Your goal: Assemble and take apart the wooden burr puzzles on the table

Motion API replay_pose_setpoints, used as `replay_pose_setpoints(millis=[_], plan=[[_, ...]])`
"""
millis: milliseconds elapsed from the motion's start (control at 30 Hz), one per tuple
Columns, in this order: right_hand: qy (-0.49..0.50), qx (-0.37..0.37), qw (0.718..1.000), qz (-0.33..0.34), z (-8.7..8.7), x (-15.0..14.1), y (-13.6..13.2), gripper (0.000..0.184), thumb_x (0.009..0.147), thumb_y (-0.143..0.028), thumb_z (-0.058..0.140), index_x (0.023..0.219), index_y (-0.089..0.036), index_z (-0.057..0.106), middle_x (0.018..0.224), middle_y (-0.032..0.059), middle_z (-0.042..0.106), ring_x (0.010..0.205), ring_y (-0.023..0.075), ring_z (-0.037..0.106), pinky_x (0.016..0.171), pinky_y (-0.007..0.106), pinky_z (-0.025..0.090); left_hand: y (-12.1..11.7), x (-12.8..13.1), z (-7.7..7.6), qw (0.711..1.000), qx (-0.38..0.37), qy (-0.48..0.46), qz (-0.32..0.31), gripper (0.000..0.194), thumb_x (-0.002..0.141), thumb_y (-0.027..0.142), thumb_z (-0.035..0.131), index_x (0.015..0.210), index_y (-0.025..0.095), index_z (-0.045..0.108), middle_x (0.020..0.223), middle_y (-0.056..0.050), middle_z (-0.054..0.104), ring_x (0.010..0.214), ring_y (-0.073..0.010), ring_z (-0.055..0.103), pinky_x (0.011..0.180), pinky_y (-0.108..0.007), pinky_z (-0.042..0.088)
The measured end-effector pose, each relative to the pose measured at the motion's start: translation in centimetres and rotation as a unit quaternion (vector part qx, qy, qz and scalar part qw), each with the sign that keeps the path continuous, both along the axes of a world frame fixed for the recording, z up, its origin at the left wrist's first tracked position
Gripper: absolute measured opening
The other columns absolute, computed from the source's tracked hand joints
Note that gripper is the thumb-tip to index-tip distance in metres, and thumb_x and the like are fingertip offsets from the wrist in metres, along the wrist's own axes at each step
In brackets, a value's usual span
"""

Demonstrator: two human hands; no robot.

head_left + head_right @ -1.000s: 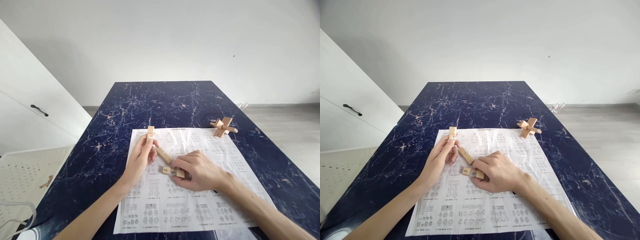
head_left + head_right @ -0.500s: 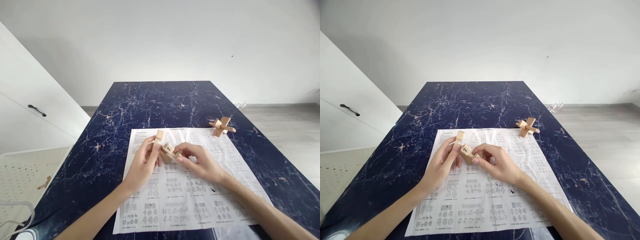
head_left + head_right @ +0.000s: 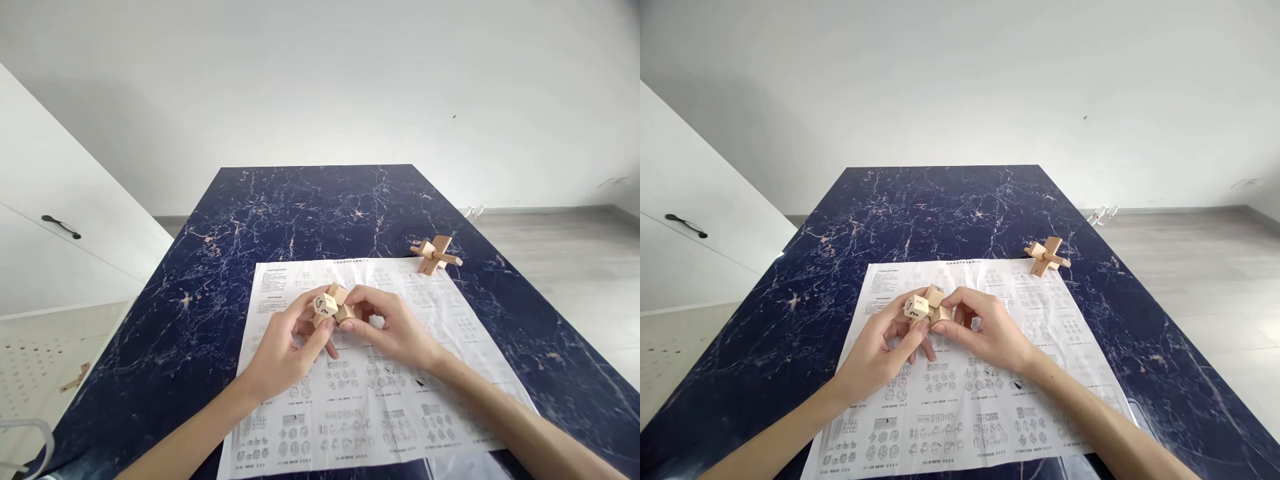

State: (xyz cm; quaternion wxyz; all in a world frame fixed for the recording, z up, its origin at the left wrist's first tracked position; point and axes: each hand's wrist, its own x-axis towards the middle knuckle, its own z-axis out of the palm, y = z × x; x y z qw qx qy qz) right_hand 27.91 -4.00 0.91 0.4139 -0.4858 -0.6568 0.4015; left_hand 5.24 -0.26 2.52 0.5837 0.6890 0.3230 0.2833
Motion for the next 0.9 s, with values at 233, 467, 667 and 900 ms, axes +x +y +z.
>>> replay_pose_setpoints(millis=[233,467,667,900], plan=[[0.002,0.006,1.000,0.002,0.68,0.02,-0.20,0.036,0.103,-0.056,0.070,0.089,-0.023,0.063,0.071,-0.0011,0.059,0.062,0.0151,0.051,0.057,0.031,0.042,0.23,-0.10,-0.07,0.999,-0.037,-0.019,-0.029,0.063,0.107,0.041,0.067,0.165,0.026,0.046,0.093,-0.004,0.081,0.071,-0.0211,0.083,0.054,-0.024,0.059],[-0.017,0.002,1.000,0.003,0.44,0.10,-0.25,0.035,0.104,-0.055,0.068,0.092,-0.023,0.064,0.077,0.0004,0.063,0.064,0.0147,0.052,0.059,0.031,0.043,0.24,-0.10,0.13,0.998,-0.042,-0.021,-0.034,0.066,0.107,0.042,0.068,0.167,0.027,0.045,0.090,-0.003,0.080,0.073,-0.0206,0.083,0.056,-0.024,0.059],[-0.014,-0.003,1.000,-0.001,0.02,0.14,-0.34,0.033,0.105,-0.054,0.067,0.096,-0.022,0.066,0.076,-0.0002,0.063,0.063,0.0146,0.054,0.058,0.030,0.043,0.37,-0.32,-0.10,0.996,-0.073,-0.031,-0.041,0.065,0.106,0.045,0.069,0.166,0.028,0.047,0.097,-0.005,0.081,0.071,-0.0194,0.083,0.050,-0.019,0.054],[0.001,-0.016,1.000,0.003,0.18,0.40,-0.25,0.035,0.105,-0.055,0.067,0.099,-0.021,0.067,0.083,0.0022,0.070,0.065,0.0144,0.057,0.058,0.030,0.045,0.49,-0.36,-0.11,0.994,-0.088,-0.040,-0.045,0.065,0.106,0.044,0.070,0.165,0.030,0.047,0.100,-0.006,0.081,0.072,-0.0188,0.083,0.052,-0.019,0.056]])
